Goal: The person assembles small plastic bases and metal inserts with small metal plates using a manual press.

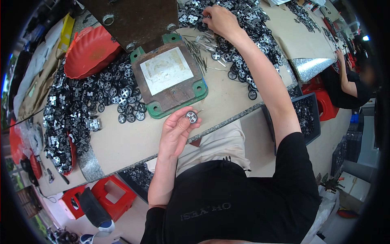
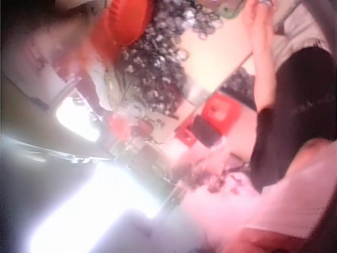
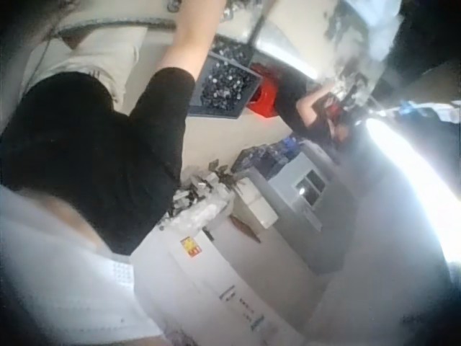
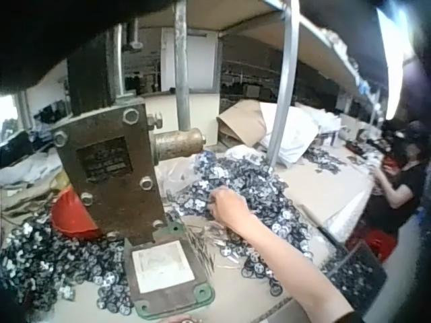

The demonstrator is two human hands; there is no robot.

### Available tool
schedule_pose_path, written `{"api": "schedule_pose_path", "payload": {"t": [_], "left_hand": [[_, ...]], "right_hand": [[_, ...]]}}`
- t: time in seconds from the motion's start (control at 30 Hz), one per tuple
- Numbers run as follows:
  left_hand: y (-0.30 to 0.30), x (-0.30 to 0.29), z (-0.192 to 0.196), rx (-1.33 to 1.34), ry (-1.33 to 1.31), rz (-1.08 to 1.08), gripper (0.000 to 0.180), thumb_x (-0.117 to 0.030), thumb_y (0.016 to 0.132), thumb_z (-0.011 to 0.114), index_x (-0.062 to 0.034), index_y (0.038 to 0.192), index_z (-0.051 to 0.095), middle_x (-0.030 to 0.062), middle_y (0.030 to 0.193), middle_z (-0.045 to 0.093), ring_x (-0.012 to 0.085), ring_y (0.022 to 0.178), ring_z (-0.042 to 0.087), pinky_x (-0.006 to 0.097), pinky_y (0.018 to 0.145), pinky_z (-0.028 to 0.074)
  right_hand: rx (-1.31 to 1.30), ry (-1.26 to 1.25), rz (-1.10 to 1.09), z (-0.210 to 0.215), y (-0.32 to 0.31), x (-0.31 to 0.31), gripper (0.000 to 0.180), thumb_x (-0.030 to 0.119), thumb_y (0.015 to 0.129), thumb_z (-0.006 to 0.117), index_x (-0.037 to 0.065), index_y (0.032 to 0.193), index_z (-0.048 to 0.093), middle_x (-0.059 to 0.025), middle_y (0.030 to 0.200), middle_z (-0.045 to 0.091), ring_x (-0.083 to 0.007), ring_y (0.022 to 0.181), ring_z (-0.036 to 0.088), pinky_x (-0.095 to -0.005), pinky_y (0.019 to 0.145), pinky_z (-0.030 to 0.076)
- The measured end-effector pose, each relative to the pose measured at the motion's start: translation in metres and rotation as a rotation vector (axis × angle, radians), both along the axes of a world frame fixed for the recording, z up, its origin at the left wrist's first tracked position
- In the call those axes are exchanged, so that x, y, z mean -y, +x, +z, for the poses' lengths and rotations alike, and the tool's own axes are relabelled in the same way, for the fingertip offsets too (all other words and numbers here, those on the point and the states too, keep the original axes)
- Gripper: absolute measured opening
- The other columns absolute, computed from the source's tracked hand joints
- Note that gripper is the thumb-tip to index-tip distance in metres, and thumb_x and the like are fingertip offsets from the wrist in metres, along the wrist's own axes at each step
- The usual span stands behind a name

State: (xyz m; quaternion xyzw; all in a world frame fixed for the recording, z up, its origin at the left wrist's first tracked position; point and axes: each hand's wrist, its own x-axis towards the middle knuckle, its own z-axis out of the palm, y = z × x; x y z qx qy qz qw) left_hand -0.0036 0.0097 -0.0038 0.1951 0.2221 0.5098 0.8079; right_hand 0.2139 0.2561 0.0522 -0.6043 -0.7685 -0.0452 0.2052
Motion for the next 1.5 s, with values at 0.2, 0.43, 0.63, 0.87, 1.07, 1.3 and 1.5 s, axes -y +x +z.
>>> {"api": "schedule_pose_path", "payload": {"t": [0.2, 0.43, 0.63, 0.87, 1.07, 1.3, 1.5], "left_hand": [[-0.001, 0.0, -0.001, 0.009, 0.01, -0.016, 0.03, -0.004, 0.084, 0.055, 0.0012, 0.114, 0.051, 0.0142, 0.104, 0.058, 0.0239, 0.091, 0.06, 0.031, 0.078, 0.051], [-0.002, 0.001, -0.003, 0.007, 0.025, -0.031, 0.031, -0.005, 0.084, 0.056, 0.0009, 0.114, 0.051, 0.0143, 0.104, 0.059, 0.0238, 0.092, 0.06, 0.031, 0.078, 0.051], [-0.003, 0.001, -0.003, 0.007, 0.043, -0.035, 0.03, -0.005, 0.084, 0.056, 0.0008, 0.114, 0.051, 0.0144, 0.104, 0.059, 0.0237, 0.092, 0.06, 0.031, 0.078, 0.051], [-0.003, 0.002, -0.003, 0.003, 0.041, -0.028, 0.03, -0.004, 0.085, 0.055, 0.001, 0.114, 0.051, 0.0148, 0.105, 0.058, 0.024, 0.092, 0.06, 0.031, 0.078, 0.051], [-0.002, 0.004, -0.002, 0.035, 0.044, -0.027, 0.029, -0.003, 0.085, 0.054, 0.0012, 0.114, 0.052, 0.0145, 0.106, 0.058, 0.0235, 0.091, 0.06, 0.03, 0.078, 0.05], [0.0, 0.007, 0.006, -0.002, 0.044, 0.16, 0.028, -0.003, 0.086, 0.053, 0.0011, 0.113, 0.052, 0.0135, 0.106, 0.058, 0.0225, 0.09, 0.06, 0.029, 0.077, 0.05], [0.009, 0.002, 0.015, -0.077, 0.007, 0.175, 0.027, -0.003, 0.086, 0.053, 0.0011, 0.113, 0.051, 0.0124, 0.104, 0.059, 0.0216, 0.089, 0.06, 0.029, 0.078, 0.049]], "right_hand": [[0.122, 0.01, 0.029, -0.019, -0.01, -0.024, 0.027, 0.025, 0.075, 0.065, 0.006, 0.093, 0.064, -0.0137, 0.095, 0.06, -0.0307, 0.089, 0.059, -0.0381, 0.076, 0.048], [-0.044, -0.253, 0.165, -0.014, -0.005, 0.004, 0.019, 0.018, 0.075, 0.059, 0.008, 0.09, 0.066, -0.0148, 0.085, 0.064, -0.0306, 0.084, 0.061, -0.0392, 0.077, 0.048], [-0.211, -0.185, 0.188, -0.009, 0.006, 0.005, 0.019, 0.016, 0.076, 0.053, 0.008, 0.088, 0.067, -0.014, 0.084, 0.065, -0.031, 0.081, 0.061, -0.0382, 0.076, 0.048], [0.035, 0.193, 0.302, -0.021, 0.005, -0.023, 0.033, 0.018, 0.074, 0.061, 0.009, 0.105, 0.06, -0.0104, 0.095, 0.063, -0.0302, 0.098, 0.054, -0.0385, 0.084, 0.043], [0.087, -0.043, 0.23, -0.013, 0.004, -0.011, 0.034, 0.015, 0.069, 0.067, 0.008, 0.102, 0.061, -0.0096, 0.097, 0.062, -0.0295, 0.095, 0.054, -0.0387, 0.084, 0.043], [-0.933, -0.319, 0.364, 0.021, 0.002, 0.106, 0.027, 0.018, 0.078, 0.065, 0.003, 0.1, 0.062, -0.0018, 0.075, 0.062, -0.0108, 0.062, 0.055, -0.0237, 0.057, 0.044], [-1.405, -0.913, 0.386, -0.003, 0.007, 0.18, 0.022, 0.006, 0.085, 0.055, -0.001, 0.106, 0.056, -0.0033, 0.082, 0.058, -0.0049, 0.056, 0.049, -0.0167, 0.042, 0.033]]}}
